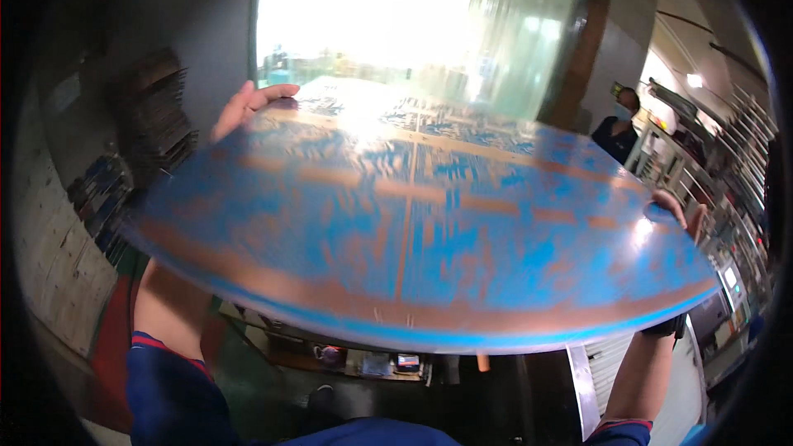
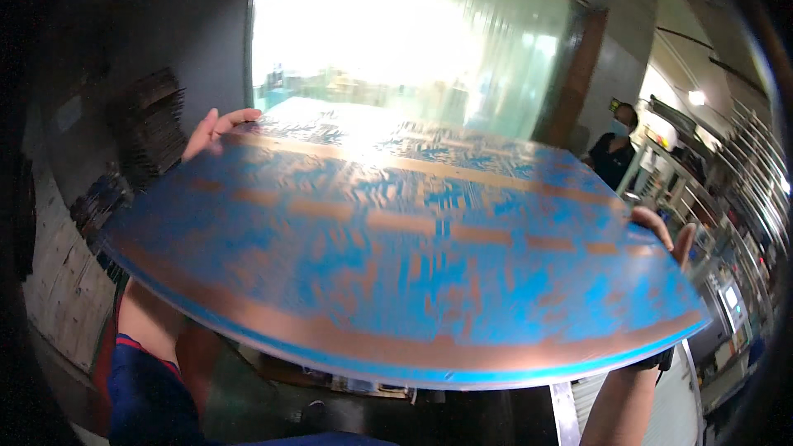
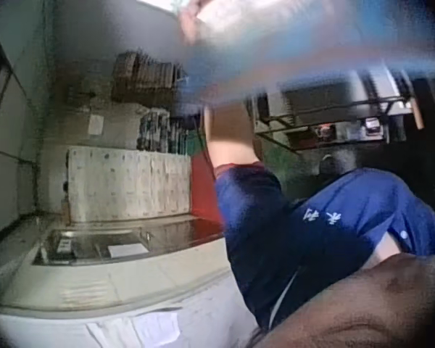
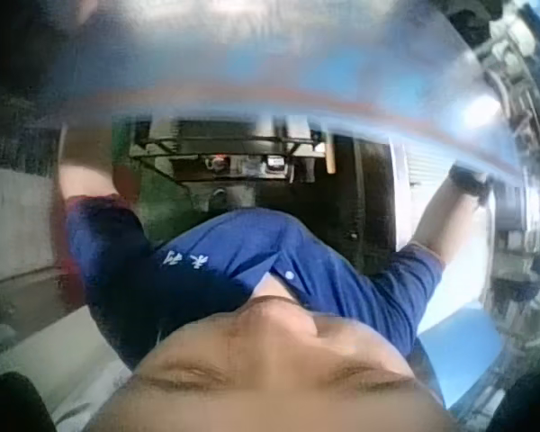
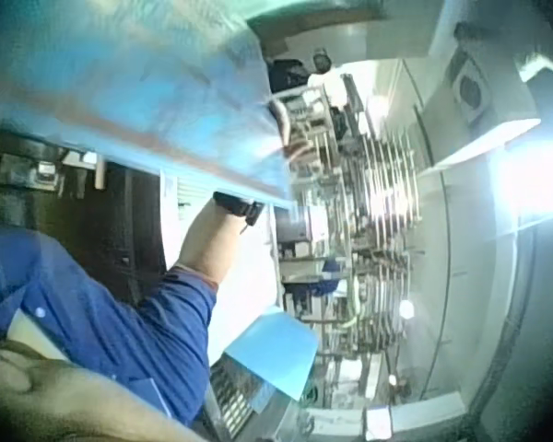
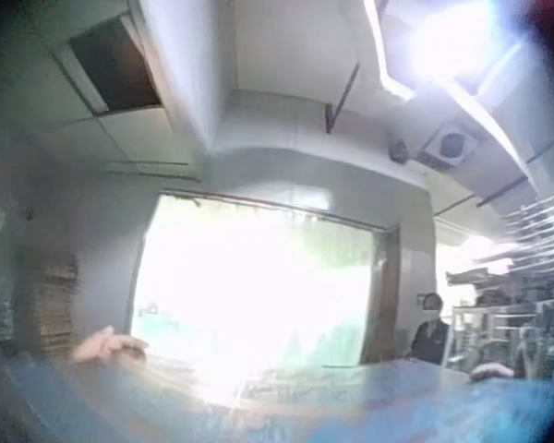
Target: Manually sorting and placing printed circuit board sheets into industrial racks and machines.
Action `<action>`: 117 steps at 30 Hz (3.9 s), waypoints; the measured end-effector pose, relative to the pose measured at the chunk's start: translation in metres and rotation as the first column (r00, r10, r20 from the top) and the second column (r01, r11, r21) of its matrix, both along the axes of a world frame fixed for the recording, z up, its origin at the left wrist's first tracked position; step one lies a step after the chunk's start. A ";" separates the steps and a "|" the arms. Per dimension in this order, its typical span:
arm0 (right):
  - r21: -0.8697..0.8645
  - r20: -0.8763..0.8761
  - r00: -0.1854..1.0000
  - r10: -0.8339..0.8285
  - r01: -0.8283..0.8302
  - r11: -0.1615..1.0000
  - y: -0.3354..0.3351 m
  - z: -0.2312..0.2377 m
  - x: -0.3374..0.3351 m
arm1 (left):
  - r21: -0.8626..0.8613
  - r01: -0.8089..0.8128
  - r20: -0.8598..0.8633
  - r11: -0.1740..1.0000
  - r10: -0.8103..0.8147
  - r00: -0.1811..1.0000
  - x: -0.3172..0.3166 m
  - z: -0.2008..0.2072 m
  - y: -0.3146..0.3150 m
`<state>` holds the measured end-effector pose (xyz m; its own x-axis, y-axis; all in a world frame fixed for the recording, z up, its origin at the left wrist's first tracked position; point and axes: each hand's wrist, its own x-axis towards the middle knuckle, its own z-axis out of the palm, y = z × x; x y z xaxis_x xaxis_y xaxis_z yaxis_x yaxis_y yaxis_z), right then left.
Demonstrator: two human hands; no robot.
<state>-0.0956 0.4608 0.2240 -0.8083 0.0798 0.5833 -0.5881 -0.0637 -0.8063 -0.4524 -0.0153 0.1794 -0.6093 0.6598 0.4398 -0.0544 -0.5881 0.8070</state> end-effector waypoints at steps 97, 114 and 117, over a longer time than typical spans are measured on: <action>0.961 -0.166 0.877 -0.451 0.247 0.126 0.036 -0.204 -0.124 | -0.652 -0.557 -0.757 0.514 -0.476 0.447 0.008 -0.270 0.223; 0.963 -0.219 0.767 -0.603 0.072 -0.258 -0.135 -0.276 -0.211 | -0.644 -0.231 -0.670 0.729 -0.392 0.630 0.005 -0.298 0.222; 0.988 -0.149 0.418 -0.896 0.087 -0.124 -0.156 -0.287 -0.220 | -0.634 -0.124 -0.644 0.763 -0.433 0.631 -0.014 -0.279 0.191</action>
